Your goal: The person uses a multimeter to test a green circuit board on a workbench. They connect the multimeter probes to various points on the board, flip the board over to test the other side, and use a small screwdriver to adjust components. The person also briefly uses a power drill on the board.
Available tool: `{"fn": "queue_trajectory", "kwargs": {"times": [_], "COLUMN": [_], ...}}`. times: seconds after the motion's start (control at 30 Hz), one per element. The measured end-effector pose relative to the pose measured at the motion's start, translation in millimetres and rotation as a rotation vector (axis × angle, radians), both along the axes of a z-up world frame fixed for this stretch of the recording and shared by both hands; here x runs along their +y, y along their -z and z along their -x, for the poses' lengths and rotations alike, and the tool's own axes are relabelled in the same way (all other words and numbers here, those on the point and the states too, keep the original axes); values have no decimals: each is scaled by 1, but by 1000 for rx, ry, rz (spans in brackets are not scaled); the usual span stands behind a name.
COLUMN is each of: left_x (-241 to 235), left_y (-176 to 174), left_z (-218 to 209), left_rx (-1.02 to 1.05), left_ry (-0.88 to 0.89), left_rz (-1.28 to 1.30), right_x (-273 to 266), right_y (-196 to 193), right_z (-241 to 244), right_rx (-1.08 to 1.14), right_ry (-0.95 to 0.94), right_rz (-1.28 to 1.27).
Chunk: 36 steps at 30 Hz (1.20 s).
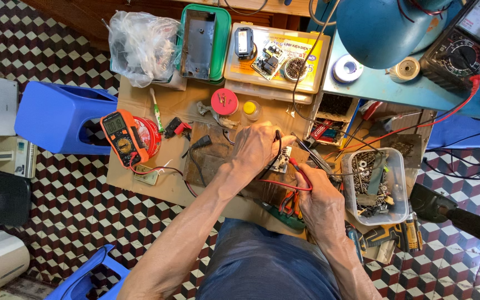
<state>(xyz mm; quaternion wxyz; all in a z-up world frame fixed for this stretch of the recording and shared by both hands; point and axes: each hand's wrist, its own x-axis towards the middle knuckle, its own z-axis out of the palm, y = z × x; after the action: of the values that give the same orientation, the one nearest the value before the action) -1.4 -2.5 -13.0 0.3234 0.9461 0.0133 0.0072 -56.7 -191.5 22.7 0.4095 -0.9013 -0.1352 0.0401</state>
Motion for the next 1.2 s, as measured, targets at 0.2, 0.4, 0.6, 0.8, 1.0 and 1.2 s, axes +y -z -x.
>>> {"fn": "queue_trajectory", "kwargs": {"times": [0.2,0.4,0.6,0.8,1.0,1.2], "left_x": [1,2,-5,-6,-13,-17], "left_y": [-1,14,20,31,39,54], "left_z": [-1,2,-2,-1,-2,-8], "left_rx": [94,6,-18,0,30,43], "left_ry": [-41,31,10,3,-8,-28], "left_rz": [7,-7,-79,-18,6,47], "right_x": [1,-4,-3,-20,-52,-80], "right_y": [-3,6,31,89,151,217], "right_z": [-1,4,3,-1,-27,-54], "right_rx": [7,26,-13,-43,-1,168], "right_ry": [-1,25,80,36,-196,-314], "right_rz": [-4,17,51,-1,11,-72]}}
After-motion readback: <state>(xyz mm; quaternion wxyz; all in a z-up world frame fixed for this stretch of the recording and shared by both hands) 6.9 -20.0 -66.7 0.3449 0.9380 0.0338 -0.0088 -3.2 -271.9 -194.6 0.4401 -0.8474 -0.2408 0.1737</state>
